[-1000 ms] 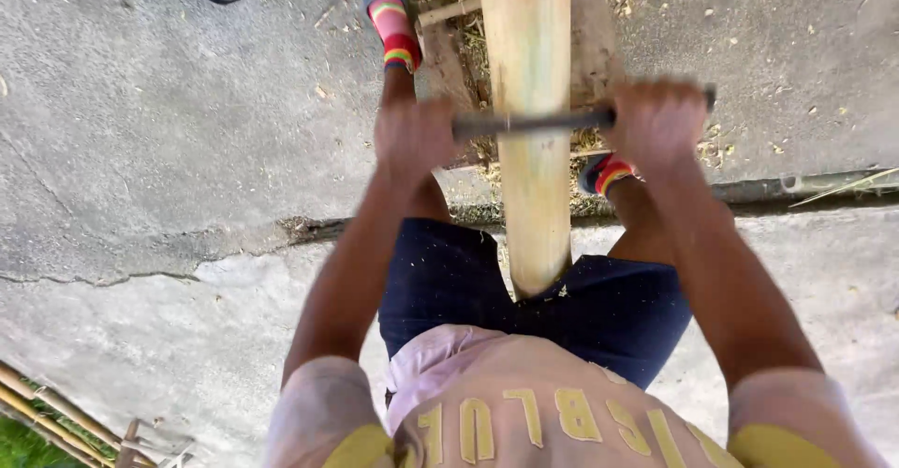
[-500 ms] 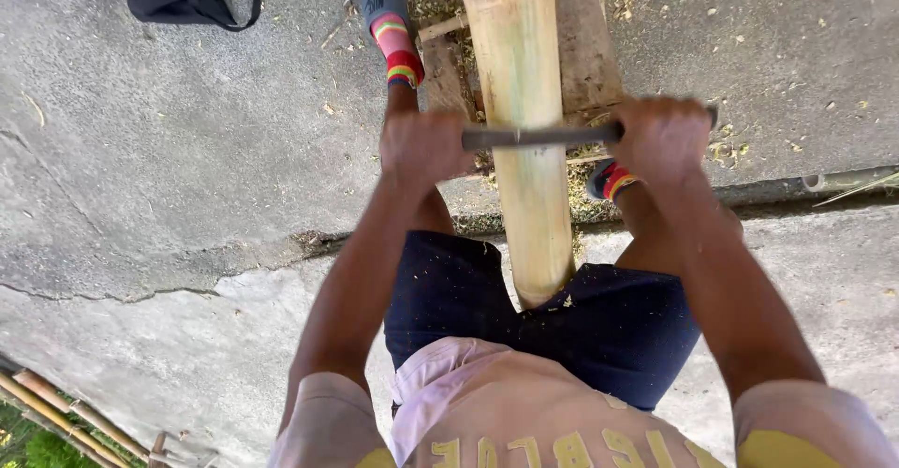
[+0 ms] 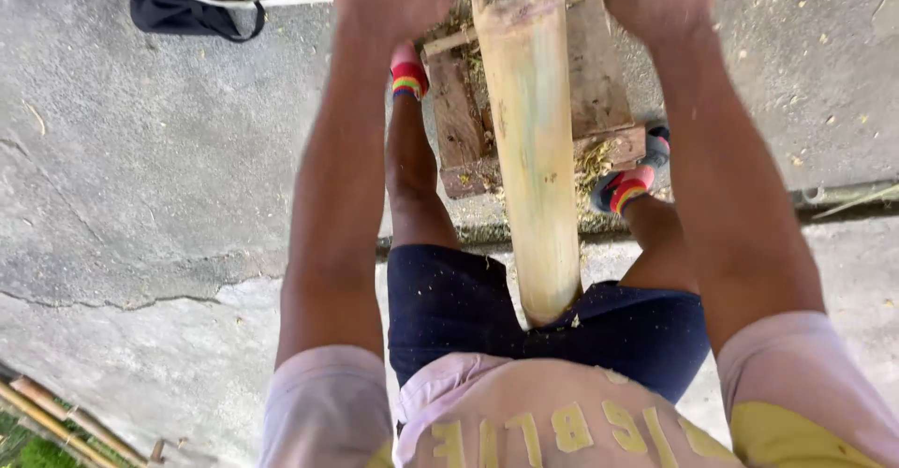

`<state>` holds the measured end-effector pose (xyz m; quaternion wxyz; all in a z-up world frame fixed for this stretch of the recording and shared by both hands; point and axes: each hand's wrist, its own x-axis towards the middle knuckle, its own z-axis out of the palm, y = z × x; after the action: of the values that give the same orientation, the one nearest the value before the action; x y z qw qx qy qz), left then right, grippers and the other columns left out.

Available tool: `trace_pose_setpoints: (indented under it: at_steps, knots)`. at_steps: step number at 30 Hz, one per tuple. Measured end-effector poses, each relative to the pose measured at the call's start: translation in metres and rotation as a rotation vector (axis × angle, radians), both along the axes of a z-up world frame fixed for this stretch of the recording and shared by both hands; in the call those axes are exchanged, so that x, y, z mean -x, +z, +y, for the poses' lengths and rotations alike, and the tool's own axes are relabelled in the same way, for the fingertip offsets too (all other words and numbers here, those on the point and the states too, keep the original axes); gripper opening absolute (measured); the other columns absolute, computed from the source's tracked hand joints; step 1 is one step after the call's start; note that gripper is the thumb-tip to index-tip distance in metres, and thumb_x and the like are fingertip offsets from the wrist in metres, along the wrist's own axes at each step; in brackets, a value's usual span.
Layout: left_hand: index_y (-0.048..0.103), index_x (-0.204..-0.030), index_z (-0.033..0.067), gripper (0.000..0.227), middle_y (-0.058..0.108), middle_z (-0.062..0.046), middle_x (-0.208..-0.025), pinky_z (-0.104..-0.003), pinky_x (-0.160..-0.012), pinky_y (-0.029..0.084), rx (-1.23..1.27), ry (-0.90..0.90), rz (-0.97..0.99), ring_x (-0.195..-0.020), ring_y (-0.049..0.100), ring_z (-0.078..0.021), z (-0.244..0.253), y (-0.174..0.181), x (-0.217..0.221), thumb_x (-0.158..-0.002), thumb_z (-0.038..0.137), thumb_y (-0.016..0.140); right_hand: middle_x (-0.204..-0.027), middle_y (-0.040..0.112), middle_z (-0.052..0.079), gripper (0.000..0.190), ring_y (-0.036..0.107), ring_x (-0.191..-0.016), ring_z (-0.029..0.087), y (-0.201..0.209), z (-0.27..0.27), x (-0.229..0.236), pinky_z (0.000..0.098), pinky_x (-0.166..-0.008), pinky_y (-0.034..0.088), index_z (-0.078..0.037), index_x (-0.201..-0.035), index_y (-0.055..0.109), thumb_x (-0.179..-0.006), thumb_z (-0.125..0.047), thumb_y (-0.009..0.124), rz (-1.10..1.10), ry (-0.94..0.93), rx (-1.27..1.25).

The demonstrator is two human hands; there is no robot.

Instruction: Shaving the outer skin or nodes of a bamboo pole using a large knife.

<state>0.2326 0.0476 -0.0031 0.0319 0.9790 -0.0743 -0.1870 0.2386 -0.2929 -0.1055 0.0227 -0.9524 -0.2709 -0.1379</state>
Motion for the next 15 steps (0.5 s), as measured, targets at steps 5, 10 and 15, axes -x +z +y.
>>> trace_pose_setpoints:
  at_steps: [5, 10, 15]
  knots:
    - [0.069, -0.110, 0.0132, 0.037, 0.074, -0.014, -0.089, -0.049, -0.068, 0.060, -0.049, 0.135, 0.352, -0.079, 0.074, -0.0314, -0.039, 0.049, 0.091, -0.083, 0.037, 0.074, -0.059, 0.060, -0.004, 0.020, 0.058, -0.054, 0.015, 0.041, -0.021, 0.083, 0.0354, -0.062, 0.049, -0.022, -0.074, 0.071, -0.091, -0.027, 0.080, 0.314, -0.012, -0.004]
    - [0.070, -0.098, 0.0103, 0.030, 0.075, -0.015, -0.089, -0.052, -0.073, 0.060, -0.007, 0.162, 0.460, -0.084, 0.075, -0.0365, -0.058, 0.063, 0.142, -0.086, 0.038, 0.070, -0.058, 0.053, -0.008, 0.027, 0.050, -0.049, 0.009, 0.042, -0.029, 0.122, 0.0276, -0.056, 0.043, -0.021, -0.069, 0.067, -0.093, -0.026, 0.079, 0.430, 0.060, -0.114]
    - [0.071, -0.102, 0.0101, 0.033, 0.075, -0.017, -0.085, -0.051, -0.068, 0.060, -0.061, 0.146, 0.401, -0.079, 0.075, -0.0369, -0.049, 0.067, 0.083, -0.088, 0.040, 0.069, -0.051, 0.048, -0.010, 0.040, 0.045, -0.043, 0.006, 0.008, -0.025, 0.073, 0.0246, -0.049, 0.039, -0.021, -0.066, 0.069, -0.104, -0.025, 0.079, 0.322, 0.054, -0.116]
